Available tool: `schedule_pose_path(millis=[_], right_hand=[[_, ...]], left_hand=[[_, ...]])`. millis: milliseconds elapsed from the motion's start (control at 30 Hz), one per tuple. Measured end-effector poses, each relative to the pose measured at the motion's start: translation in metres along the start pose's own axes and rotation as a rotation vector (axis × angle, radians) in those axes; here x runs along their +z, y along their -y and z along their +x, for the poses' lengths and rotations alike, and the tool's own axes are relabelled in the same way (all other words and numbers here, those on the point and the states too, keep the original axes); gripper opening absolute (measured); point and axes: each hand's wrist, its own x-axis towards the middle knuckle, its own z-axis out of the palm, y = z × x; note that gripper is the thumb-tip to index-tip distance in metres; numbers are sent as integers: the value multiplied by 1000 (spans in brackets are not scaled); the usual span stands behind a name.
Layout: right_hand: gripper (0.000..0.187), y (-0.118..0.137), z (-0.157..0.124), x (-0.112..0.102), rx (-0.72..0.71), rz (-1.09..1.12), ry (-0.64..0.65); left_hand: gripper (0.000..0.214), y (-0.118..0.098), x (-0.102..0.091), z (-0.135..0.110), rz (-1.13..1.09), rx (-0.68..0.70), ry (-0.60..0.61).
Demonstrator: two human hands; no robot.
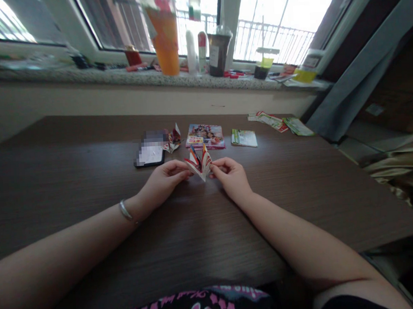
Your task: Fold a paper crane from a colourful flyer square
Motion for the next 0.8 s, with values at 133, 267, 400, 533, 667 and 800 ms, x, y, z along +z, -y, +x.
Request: schedule_pose_path(millis=[133, 267, 400, 533, 667, 800], right_hand=[[32, 1, 0, 0, 6, -6, 5], [27, 0, -2, 1, -15, -4, 17], [23, 0, -5, 1, -90, -116, 4], [23, 2, -5, 1, -57, -111, 2], [28, 3, -3, 2, 32, 6, -4], [30, 4, -2, 2, 47, 62, 11]], left_hand=[[18, 3, 0, 1, -32, 26, 40], [24, 7, 3, 2, -92, 81, 112], [19, 8, 1, 3, 37, 219, 70], [11, 8, -2, 3, 103, 250, 74], [18, 6, 0, 3, -64, 94, 109], [28, 5, 2, 3, -130, -44, 106]])
